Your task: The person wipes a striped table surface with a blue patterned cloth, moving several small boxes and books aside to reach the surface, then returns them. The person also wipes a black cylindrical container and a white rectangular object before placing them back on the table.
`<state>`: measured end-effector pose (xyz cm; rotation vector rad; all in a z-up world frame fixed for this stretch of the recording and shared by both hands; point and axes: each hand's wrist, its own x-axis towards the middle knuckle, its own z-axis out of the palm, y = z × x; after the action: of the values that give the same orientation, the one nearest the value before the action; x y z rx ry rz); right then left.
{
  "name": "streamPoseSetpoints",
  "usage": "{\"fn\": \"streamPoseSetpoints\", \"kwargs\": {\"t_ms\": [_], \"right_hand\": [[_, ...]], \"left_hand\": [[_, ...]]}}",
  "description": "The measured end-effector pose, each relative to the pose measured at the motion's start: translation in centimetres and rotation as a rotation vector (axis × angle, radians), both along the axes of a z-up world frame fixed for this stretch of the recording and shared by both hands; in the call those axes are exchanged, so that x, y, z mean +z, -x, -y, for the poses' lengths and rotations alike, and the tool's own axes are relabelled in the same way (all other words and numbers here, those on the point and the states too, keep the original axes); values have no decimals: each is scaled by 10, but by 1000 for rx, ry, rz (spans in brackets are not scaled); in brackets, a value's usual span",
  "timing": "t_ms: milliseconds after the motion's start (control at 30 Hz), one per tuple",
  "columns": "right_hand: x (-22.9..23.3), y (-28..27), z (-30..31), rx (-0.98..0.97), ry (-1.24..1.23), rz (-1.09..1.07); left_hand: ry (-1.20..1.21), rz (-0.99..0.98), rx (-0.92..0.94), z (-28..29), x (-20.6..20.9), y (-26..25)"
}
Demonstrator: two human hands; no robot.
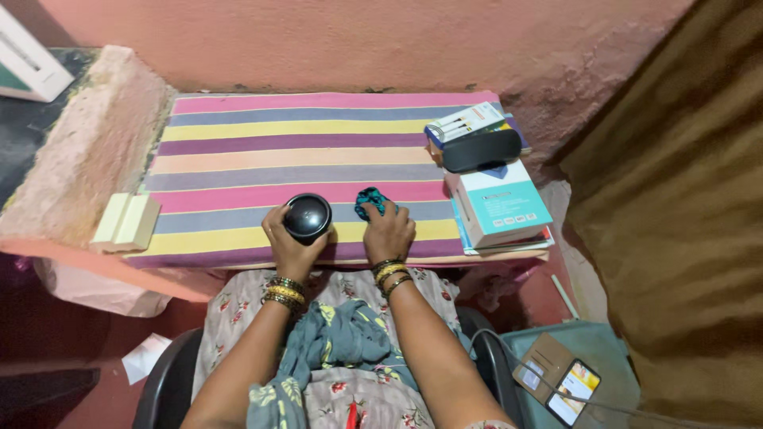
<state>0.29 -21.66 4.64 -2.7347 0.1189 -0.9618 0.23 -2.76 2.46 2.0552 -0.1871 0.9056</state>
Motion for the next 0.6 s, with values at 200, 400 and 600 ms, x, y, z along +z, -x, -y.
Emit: {"fn": "streamPoseSetpoints", "kwargs": {"t_ms": [200,400,600], "right_hand": [[-1,2,-3,13,13,-11],[13,-2,-5,13,-196,-148],[41,10,-77,407,-209,17]], "left_hand": [[70,25,-32,-14,-32,1],[157,-270,35,-9,-22,1],[86,-422,130,-10,-40,-9]]}}
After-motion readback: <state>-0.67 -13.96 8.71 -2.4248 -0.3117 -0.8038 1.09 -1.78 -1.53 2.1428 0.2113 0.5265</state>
